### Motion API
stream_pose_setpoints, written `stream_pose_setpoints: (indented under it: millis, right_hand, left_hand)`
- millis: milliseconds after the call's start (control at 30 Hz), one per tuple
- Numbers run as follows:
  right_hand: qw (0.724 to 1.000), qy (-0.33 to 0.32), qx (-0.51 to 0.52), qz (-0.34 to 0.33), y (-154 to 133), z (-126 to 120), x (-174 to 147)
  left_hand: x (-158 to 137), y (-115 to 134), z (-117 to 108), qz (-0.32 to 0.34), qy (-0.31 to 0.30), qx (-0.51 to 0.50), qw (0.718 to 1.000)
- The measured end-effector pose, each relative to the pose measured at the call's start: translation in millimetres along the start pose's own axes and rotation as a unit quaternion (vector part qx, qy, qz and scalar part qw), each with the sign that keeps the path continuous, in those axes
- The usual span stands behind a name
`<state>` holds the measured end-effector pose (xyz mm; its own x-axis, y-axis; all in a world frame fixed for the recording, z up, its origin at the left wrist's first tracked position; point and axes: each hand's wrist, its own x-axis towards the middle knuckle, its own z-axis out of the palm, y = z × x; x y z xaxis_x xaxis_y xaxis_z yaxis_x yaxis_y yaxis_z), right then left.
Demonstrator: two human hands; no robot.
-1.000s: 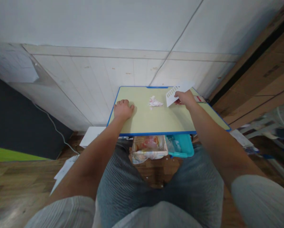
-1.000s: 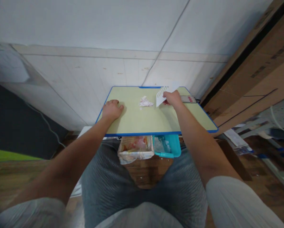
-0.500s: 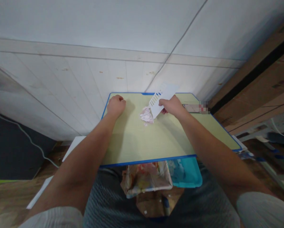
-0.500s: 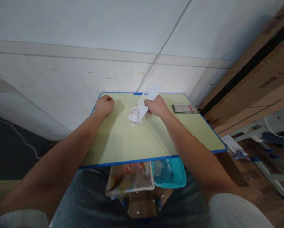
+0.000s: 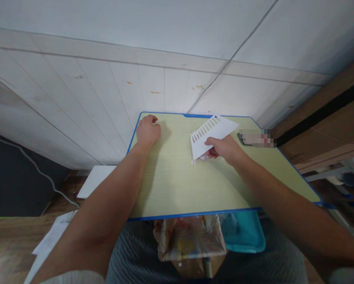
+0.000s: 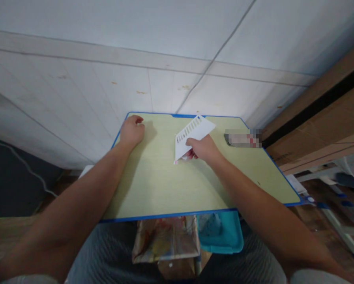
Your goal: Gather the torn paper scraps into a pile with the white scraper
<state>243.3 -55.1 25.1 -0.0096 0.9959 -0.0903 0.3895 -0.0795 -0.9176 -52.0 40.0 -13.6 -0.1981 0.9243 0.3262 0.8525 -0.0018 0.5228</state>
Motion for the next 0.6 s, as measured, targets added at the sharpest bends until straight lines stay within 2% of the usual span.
stream_pose_setpoints:
  millis: [67,133,300,400,467,500,600]
  right_hand:
    - [0.999,0.038,0.029,0.01,-3,-9,7]
    - [0.996,0.066,0.053,0.006,-9,-6,20]
    - [0.997,0.03,0.063,0.032,-15,12,45]
    - [0.997,0.032,0.062,0.027,-8,3,37]
    - [0.997,0.032,0.069,0.0,-3,-8,21]
    - [0.997,0.013,0.072,-0.038,-1,-13,11]
    - [0.985,-0.087,0.048,-0.139,4,-20,-19]
  left_hand:
    - [-1,1,-1,0.002,-0.004,0.015,1.0]
    - [-2,0,-3,0.006,-0.007,0.028,1.0]
    - [-3,-4,-7,0.015,-0.021,0.051,0.998]
    - [-4,-4,-8,0.016,-0.021,0.057,0.998]
    - [-5,-3,-9,0.023,-0.022,0.068,0.997]
    - [-6,-2,-9,0.029,-0.023,0.075,0.996]
    - [-8,1,-8,0.051,-0.028,0.095,0.994]
